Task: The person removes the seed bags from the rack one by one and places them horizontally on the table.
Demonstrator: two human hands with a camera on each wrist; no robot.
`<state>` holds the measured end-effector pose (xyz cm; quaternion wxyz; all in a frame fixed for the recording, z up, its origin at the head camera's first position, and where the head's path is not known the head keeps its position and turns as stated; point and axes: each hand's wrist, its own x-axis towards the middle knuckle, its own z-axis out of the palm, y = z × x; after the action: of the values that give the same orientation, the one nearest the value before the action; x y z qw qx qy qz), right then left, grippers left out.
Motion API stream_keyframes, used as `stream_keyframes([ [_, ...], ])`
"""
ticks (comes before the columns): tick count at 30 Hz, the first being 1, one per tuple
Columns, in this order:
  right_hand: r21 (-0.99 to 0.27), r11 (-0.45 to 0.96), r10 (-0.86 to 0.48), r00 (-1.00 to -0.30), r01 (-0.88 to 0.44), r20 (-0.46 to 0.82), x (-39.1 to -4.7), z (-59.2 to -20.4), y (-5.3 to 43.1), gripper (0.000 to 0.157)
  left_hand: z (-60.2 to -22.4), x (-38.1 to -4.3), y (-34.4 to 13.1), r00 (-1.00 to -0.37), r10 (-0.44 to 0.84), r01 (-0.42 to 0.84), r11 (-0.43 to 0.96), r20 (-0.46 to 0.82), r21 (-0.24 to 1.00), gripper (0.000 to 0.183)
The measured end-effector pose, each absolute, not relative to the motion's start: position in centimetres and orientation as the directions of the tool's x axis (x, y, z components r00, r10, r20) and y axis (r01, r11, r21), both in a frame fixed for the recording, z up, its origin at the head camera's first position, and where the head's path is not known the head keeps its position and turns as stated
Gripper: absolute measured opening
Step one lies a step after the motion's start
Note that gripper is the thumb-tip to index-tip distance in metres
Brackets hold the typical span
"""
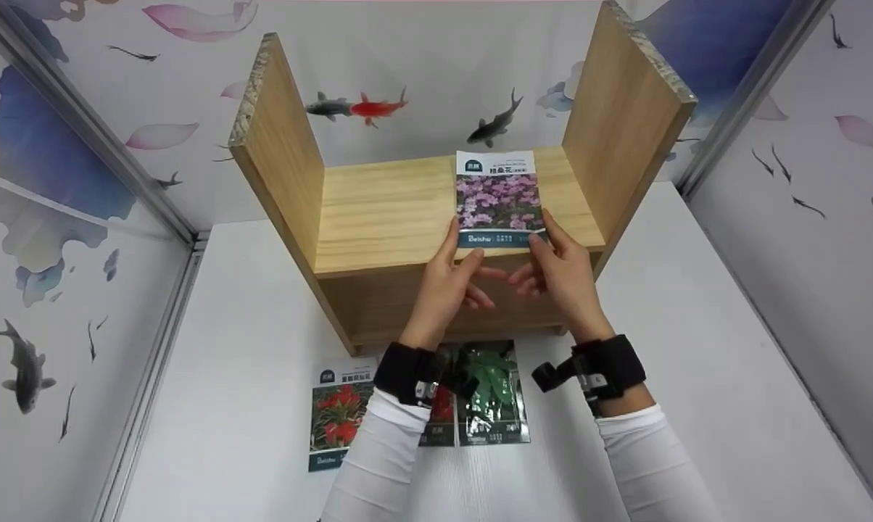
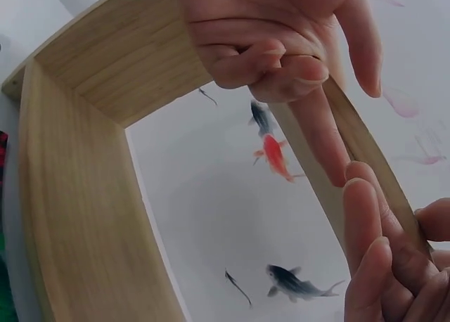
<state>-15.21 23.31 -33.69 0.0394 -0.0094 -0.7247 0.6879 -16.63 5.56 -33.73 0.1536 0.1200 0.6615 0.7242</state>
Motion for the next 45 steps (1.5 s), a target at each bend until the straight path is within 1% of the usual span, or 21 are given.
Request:
stream_keyframes([
  [6, -0.998, 0.045, 0.126, -0.991, -0.044, 0.049, -15.0, -33.8, 23.5, 0.054, -35.1, -17.3, 5.3, -0.931, 0.365, -0.046, -0.095, -0.008, 0.994, 0.061],
  [9, -0.999, 0.021, 0.178, -0.983, -0.034, 0.037, -14.8, -34.0, 23.5, 0.055, -35.9, -17.5, 5.3, -0.941, 0.338, -0.041, -0.12, 0.002, 0.992, 0.056],
  [13, -0.999, -0.033, 0.235, -0.972, -0.012, 0.004, -14.4, -34.5, 23.5, 0.054, -36.4, -17.1, 5.2, -0.957, 0.291, -0.015, -0.115, 0.019, 0.993, 0.049],
  [19, -0.998, -0.062, 0.297, -0.955, -0.029, 0.009, -13.5, -35.7, 23.2, 0.05, -36.5, -15.5, 4.7, -0.974, 0.22, 0.028, -0.108, 0.051, 0.994, 0.044],
  [25, -0.995, -0.08, 0.28, -0.959, -0.061, 0.036, -12.2, -35.8, 22.6, 0.049, -34.6, -13.3, 4.1, -0.987, 0.143, 0.06, -0.102, 0.074, 0.993, 0.038],
  [27, -0.994, -0.087, 0.275, -0.96, -0.069, 0.043, -11.7, -35.9, 22.5, 0.051, -34.7, -12.9, 3.9, -0.987, 0.134, 0.072, -0.107, 0.086, 0.992, 0.037],
  [33, -0.996, -0.061, 0.284, -0.957, -0.072, 0.051, -10.5, -36.3, 22.0, 0.048, -34.9, -11.9, 3.7, -0.988, 0.139, 0.053, -0.135, 0.071, 0.989, 0.038],
  [38, -0.997, -0.045, 0.302, -0.952, -0.067, 0.051, -9.2, -36.2, 21.7, 0.045, -34.9, -10.8, 3.5, -0.986, 0.158, 0.021, -0.194, 0.052, 0.981, 0.041],
  [41, -0.995, -0.067, 0.308, -0.95, -0.073, 0.049, -8.2, -36.0, 21.5, 0.045, -34.7, -10.1, 3.3, -0.981, 0.184, 0.011, -0.231, 0.055, 0.973, 0.042],
  [45, -0.992, -0.094, 0.292, -0.955, -0.085, 0.054, -7.3, -35.6, 21.2, 0.046, -34.5, -9.2, 2.8, -0.978, 0.197, 0.016, -0.242, 0.066, 0.97, 0.042],
])
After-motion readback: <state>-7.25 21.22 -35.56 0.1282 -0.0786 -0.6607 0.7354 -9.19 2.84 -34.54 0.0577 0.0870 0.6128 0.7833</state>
